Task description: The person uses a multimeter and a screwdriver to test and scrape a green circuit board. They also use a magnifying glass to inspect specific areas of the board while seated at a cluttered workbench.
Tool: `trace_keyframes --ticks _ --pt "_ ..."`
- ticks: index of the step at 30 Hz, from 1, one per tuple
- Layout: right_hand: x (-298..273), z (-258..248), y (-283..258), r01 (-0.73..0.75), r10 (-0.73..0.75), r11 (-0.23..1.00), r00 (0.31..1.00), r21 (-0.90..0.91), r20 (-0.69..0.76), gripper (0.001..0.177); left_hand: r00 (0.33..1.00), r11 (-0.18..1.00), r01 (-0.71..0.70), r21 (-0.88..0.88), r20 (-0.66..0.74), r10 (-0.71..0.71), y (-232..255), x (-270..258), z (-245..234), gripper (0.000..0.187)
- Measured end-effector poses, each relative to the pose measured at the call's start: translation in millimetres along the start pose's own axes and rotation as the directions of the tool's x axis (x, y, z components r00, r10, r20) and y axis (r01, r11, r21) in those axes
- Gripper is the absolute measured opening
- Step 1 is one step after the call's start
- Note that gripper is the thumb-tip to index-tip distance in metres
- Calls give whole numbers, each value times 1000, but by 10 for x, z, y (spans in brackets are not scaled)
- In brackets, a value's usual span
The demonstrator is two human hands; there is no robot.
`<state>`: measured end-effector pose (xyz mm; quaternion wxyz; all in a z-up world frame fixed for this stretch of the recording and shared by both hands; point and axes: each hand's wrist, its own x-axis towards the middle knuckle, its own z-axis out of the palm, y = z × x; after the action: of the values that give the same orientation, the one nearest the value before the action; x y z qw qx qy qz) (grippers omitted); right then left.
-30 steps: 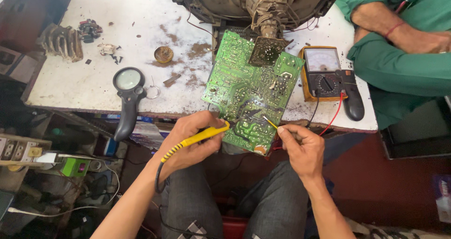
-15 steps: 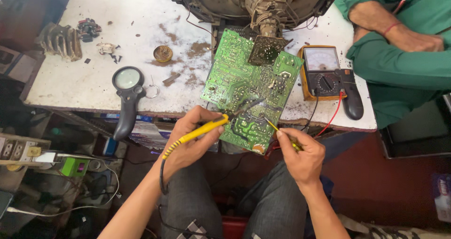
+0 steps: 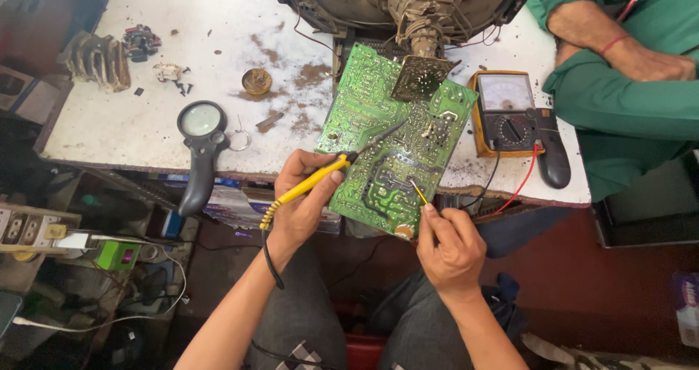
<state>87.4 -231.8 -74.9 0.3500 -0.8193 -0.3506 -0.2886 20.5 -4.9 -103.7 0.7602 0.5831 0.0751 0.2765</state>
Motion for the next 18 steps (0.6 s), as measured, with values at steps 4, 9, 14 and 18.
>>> trace_keyframes --ticks 4,9,14,18 --pt "-69 62 4 -13 13 1000 1000 6 -17 13 998 996 -64 -63 0 65 -124 -1 24 22" --pt "-122 139 59 7 -7 1000 999 1 -42 14 998 996 -54 -77 -37 52 -208 -19 31 22" --pt "-229 216 150 -95 98 991 995 91 -31 15 995 992 -73 -106 -72 65 -252 -99 65 22" --pt "-274 298 203 -120 146 981 974 153 -173 14 994 994 -91 -56 -63 88 -235 -195 88 21"
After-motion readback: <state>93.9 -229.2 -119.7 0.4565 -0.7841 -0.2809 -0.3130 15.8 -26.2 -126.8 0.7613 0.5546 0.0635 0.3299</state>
